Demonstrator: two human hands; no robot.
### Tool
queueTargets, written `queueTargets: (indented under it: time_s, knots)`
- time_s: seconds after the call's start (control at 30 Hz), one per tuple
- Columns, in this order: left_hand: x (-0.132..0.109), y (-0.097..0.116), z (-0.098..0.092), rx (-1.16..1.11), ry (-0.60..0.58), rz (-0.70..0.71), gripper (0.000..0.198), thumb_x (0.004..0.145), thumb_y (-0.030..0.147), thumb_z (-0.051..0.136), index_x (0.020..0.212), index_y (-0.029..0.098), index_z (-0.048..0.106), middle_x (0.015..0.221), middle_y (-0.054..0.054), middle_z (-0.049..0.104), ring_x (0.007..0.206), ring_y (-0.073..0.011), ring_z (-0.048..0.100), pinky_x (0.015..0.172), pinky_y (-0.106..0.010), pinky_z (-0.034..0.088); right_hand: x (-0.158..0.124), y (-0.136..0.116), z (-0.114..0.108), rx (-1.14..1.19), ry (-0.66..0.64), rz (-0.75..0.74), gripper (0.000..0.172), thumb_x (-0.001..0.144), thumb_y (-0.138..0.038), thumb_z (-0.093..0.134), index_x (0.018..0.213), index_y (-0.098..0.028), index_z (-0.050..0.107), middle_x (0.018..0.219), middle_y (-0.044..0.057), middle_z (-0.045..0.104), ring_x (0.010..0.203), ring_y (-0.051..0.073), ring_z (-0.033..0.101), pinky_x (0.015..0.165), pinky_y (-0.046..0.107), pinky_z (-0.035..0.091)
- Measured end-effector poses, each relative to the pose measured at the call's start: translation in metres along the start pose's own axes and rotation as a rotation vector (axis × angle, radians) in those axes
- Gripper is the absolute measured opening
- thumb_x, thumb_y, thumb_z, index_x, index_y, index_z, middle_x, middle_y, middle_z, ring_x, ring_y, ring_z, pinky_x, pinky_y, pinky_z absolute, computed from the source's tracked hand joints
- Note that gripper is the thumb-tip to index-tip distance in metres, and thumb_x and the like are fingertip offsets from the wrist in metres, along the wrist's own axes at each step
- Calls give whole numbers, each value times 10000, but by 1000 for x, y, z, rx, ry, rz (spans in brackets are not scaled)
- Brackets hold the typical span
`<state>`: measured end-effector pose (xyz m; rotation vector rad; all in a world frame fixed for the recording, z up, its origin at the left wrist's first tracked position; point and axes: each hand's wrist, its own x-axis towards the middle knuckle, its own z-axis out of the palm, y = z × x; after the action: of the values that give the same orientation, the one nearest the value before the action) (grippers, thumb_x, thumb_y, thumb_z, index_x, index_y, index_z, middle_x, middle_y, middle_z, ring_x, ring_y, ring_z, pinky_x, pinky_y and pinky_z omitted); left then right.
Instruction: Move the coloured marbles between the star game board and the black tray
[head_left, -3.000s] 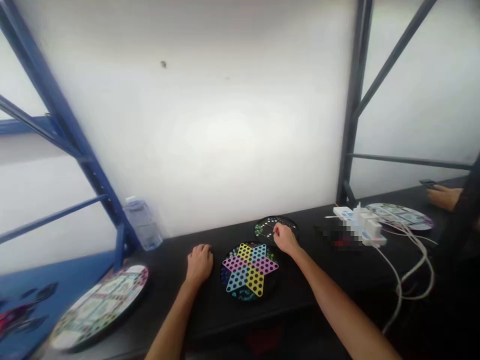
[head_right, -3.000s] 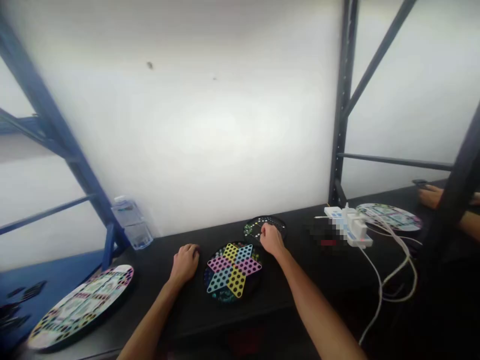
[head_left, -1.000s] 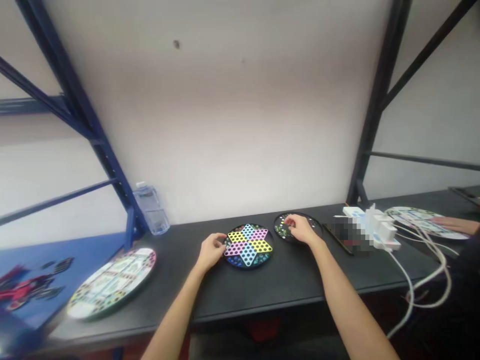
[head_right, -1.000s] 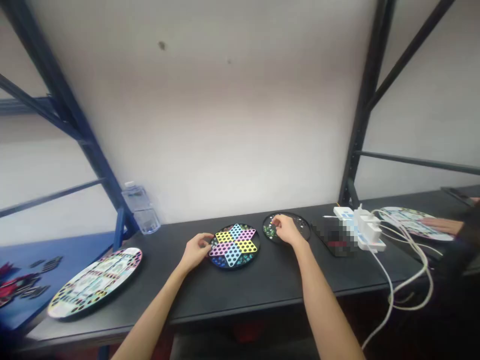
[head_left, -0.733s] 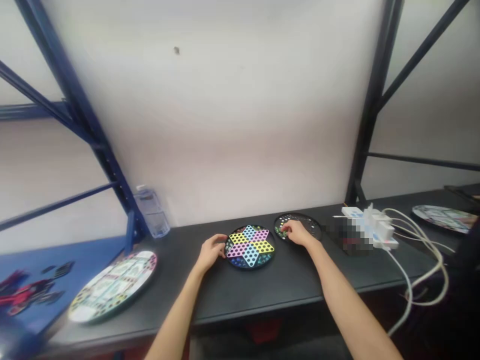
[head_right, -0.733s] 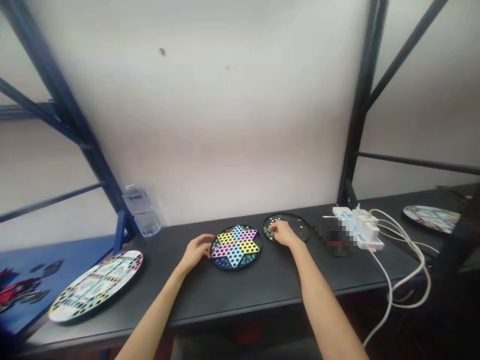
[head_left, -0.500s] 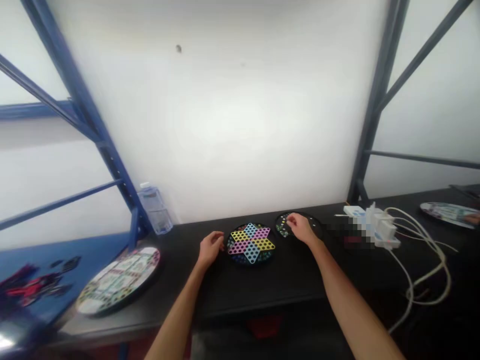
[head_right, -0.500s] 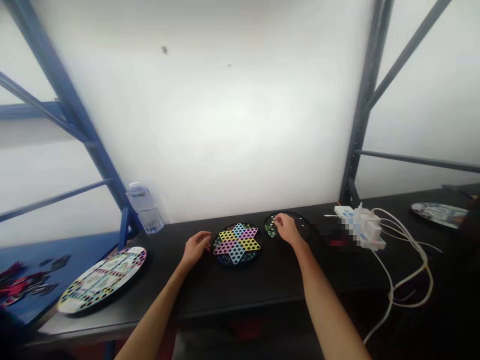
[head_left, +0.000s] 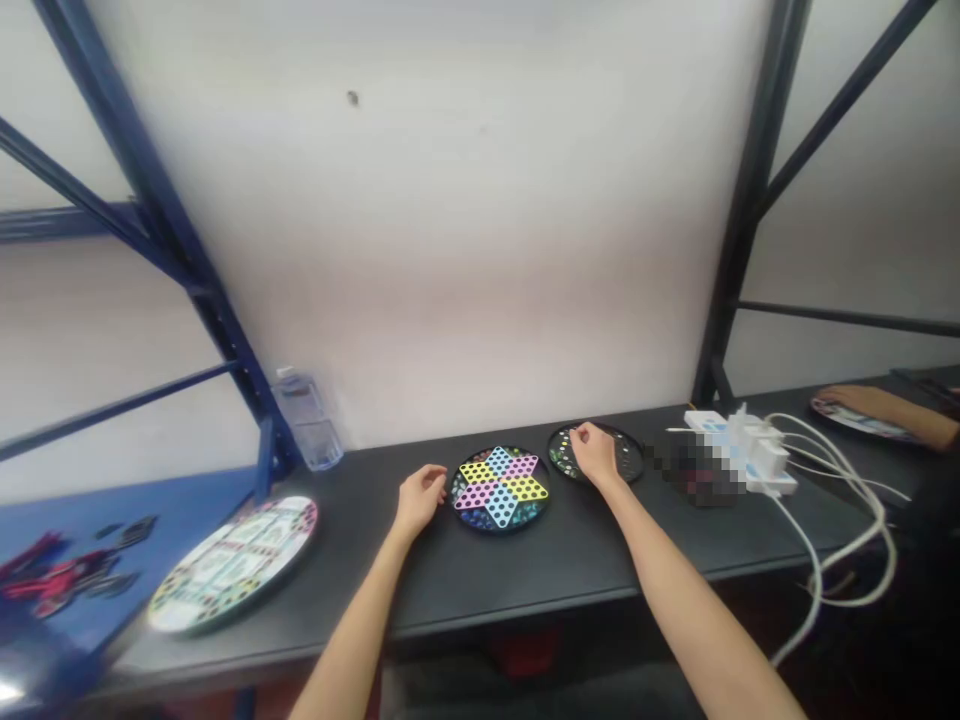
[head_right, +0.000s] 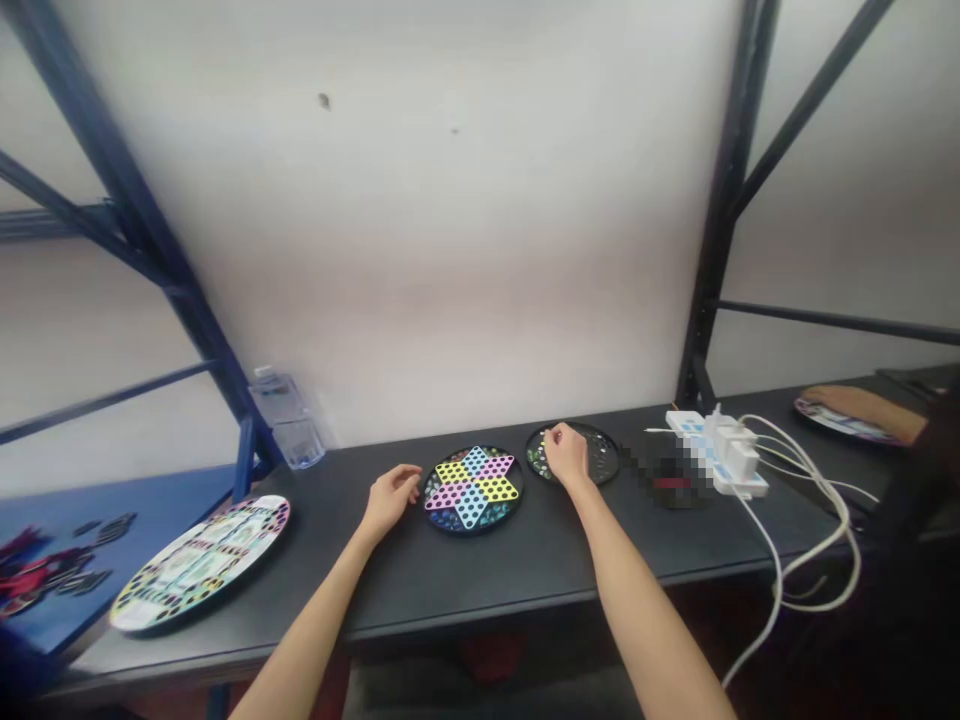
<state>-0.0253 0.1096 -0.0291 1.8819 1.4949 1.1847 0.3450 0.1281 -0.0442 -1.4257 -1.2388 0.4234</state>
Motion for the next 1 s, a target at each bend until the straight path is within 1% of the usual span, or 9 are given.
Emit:
queueTargets:
  time_s: [0.17,0.37,0.47,0.57,0.67,0.77,0.83,0.9,1.0]
  knots:
    - [-1,0,0,12,17,-25,274,758,307,522,945,165,664,644,-11,664,536,-133,608,540,-238,489,-8,0,-17,-415,-265,-170,72,697,-273,626,689,-207,654,661,22,631,670,165,569,639,250,379]
    - [-2,0,-2,4,8,-25,274,762,303,522,943,161,672,612,-9,654,532,-137,609,550,-242,491,-14,2,-28,-485,-448,-145,33,673,-242,666,673,-212,680,677,28,656,647,160,570,600,244,347]
    - [-1,-1,-1,17,11,-23,267,758,289,521,940,162,671,660,-16,675,539,-134,613,545,-238,489,-14,4,-26,-452,-456,-131,55,668,-242,675,636,-199,661,646,31,640,641,160,562,595,244,343]
    - [0,-4,-1,18,12,-21,259,752,271,519,935,164,668,692,-19,685,548,-130,616,549,-235,491,-11,3,-22,-276,-334,-115,208,714,-336,659,582,-184,602,592,23,588,591,141,517,555,236,325]
    - [2,-6,0,18,5,-24,260,748,264,520,938,164,667,691,-17,684,547,-130,617,548,-234,492,-7,-2,-17,160,-239,58,351,794,-470,570,597,-181,535,492,-19,467,450,97,382,453,220,268]
    - [2,-7,0,30,2,-15,256,752,273,522,932,166,669,672,-12,677,549,-133,618,554,-235,493,-3,-6,-12,708,-323,343,371,851,-505,475,660,-187,492,445,-74,316,365,66,202,371,206,176]
    - [2,-8,0,35,-1,-6,251,757,278,520,924,167,671,668,-11,675,558,-135,620,557,-233,492,-1,-6,-11,951,-389,470,352,872,-479,448,682,-184,483,462,-78,304,358,57,168,352,198,152]
    - [2,-8,0,43,-3,-1,247,762,282,518,917,168,672,670,-11,675,559,-135,621,553,-231,488,1,-5,-9,1041,-372,527,326,876,-445,447,692,-178,485,487,-62,350,358,52,181,347,193,154]
    - [3,-10,1,56,-8,3,242,768,286,514,908,167,672,653,-8,670,552,-134,619,556,-231,486,0,-3,-8,899,-227,492,306,852,-433,477,679,-181,488,510,-40,420,361,55,196,356,206,162]
